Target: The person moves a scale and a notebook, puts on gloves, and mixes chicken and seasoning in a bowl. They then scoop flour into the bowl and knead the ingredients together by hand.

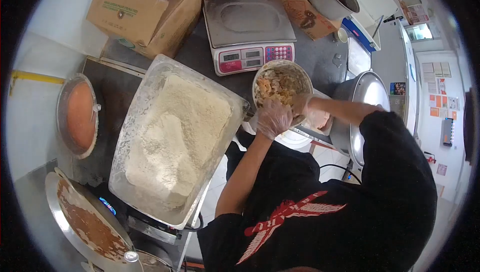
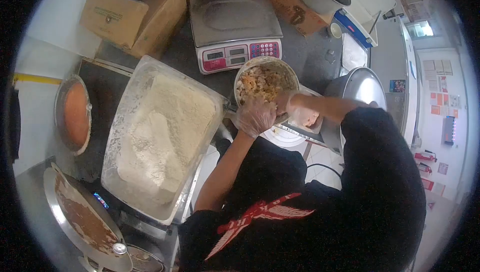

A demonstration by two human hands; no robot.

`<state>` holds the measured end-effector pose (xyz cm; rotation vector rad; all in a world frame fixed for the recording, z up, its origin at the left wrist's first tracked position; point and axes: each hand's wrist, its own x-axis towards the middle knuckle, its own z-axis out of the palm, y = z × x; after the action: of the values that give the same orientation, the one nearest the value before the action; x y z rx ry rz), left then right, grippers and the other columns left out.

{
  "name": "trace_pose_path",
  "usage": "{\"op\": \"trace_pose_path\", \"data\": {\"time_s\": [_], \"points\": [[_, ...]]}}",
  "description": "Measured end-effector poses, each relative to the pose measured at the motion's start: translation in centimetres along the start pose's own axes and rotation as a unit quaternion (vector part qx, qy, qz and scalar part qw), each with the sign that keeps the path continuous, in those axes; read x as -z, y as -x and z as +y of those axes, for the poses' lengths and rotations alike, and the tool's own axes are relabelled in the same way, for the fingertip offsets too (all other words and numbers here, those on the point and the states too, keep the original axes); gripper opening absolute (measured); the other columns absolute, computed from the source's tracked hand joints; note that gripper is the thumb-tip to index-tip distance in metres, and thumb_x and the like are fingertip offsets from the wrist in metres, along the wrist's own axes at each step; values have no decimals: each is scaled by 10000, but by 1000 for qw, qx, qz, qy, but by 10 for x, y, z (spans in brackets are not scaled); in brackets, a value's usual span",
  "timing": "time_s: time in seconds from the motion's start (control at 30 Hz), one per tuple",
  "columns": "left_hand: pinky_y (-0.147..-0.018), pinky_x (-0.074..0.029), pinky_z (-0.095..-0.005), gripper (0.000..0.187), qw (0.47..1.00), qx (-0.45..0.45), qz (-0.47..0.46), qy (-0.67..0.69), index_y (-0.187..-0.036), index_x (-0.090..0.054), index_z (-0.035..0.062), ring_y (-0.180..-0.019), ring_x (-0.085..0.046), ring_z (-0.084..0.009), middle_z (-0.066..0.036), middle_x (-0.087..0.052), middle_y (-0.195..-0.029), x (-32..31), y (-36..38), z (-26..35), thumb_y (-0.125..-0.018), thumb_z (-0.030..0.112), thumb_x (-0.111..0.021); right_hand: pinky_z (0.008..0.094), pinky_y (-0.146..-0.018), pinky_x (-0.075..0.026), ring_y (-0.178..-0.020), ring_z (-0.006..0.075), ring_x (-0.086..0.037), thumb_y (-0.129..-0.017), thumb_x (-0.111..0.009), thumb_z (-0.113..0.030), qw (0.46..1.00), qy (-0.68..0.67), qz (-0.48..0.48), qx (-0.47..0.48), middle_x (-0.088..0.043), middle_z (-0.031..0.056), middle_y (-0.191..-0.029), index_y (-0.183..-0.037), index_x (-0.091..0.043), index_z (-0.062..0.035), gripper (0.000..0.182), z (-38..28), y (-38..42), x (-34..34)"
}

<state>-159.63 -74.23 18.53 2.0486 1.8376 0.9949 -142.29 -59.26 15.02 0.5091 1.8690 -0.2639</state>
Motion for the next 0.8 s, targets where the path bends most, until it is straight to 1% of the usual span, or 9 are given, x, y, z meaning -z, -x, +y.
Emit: {"op": "trace_pose_path", "data": {"time_s": [0.07,0.1,0.2,0.3,0.43,0.5,0.57,0.7,0.8], "points": [[-614,-535,-432,226,997,-40,66,-19,-799,-615,115,-832,-584,-334,-120,-539,-826,-5,2,-4,-816,335,-661,456,-764,-556,-872,383,-701,-819,-653,-359,948,-200,168,-183,-732,149,-885,-957,-742,-54,346,-18,-8,-38],[-606,-533,-422,234,993,-61,99,-31,-807,-608,105,-816,-585,-325,-112,-534,-819,-8,2,-6,-822,333,-661,452,-824,-544,-982,361,-683,-800,-670,-361,962,-207,135,-112,-710,191,-1035,-1072,-704,-70,399,-46,43,21],[-635,-528,-409,235,998,-37,53,-10,-880,-611,83,-823,-585,-317,-105,-532,-816,-10,3,-3,-851,313,-649,431,-828,-538,-1009,368,-674,-780,-684,-357,903,-344,255,-32,-703,212,-1036,-1089,-700,-79,416,-61,56,25],[-708,-518,-417,235,998,-30,48,-18,-960,-617,79,-808,-581,-316,-96,-527,-821,3,1,5,-877,299,-633,451,-949,-492,-1165,388,-594,-780,-695,-397,932,-307,194,-10,-649,225,-1188,-1099,-681,-60,464,-41,-3,-14],[-841,-494,-481,321,998,-52,40,-2,-1129,-637,84,-919,-578,-377,-153,-554,-995,13,-4,8,-891,299,-622,418,-856,-526,-1073,319,-633,-852,-649,-336,970,-215,113,27,-665,161,-1138,-1088,-685,-89,344,-30,-14,-8],[-922,-474,-515,382,990,-92,102,-15,-1216,-632,83,-1028,-566,-424,-199,-555,-1129,12,-5,6,-901,299,-611,389,-778,-532,-997,274,-641,-875,-632,-294,935,-328,125,46,-664,134,-1057,-1072,-678,-90,287,-30,-11,-6],[-977,-445,-544,432,992,-104,69,-3,-1284,-606,82,-1136,-510,-472,-239,-514,-1237,11,-3,1,-910,299,-599,360,-699,-539,-920,229,-648,-899,-616,-251,787,-598,126,89,-663,106,-976,-1056,-672,-91,232,-36,-4,-3],[-1041,-403,-562,462,992,-111,52,7,-1331,-582,70,-1245,-436,-518,-273,-472,-1326,11,-4,-3,-925,290,-575,288,-547,-543,-784,134,-651,-959,-568,-187,292,-953,17,79,-653,47,-839,-1019,-657,-93,142,-66,40,20],[-1042,-405,-554,451,989,-131,64,-8,-1330,-581,67,-1249,-434,-511,-274,-471,-1323,21,-9,0,-935,284,-560,234,-479,-509,-681,116,-625,-982,-534,-195,163,-971,89,153,-646,42,-818,-997,-632,-83,150,-82,28,2]]}}
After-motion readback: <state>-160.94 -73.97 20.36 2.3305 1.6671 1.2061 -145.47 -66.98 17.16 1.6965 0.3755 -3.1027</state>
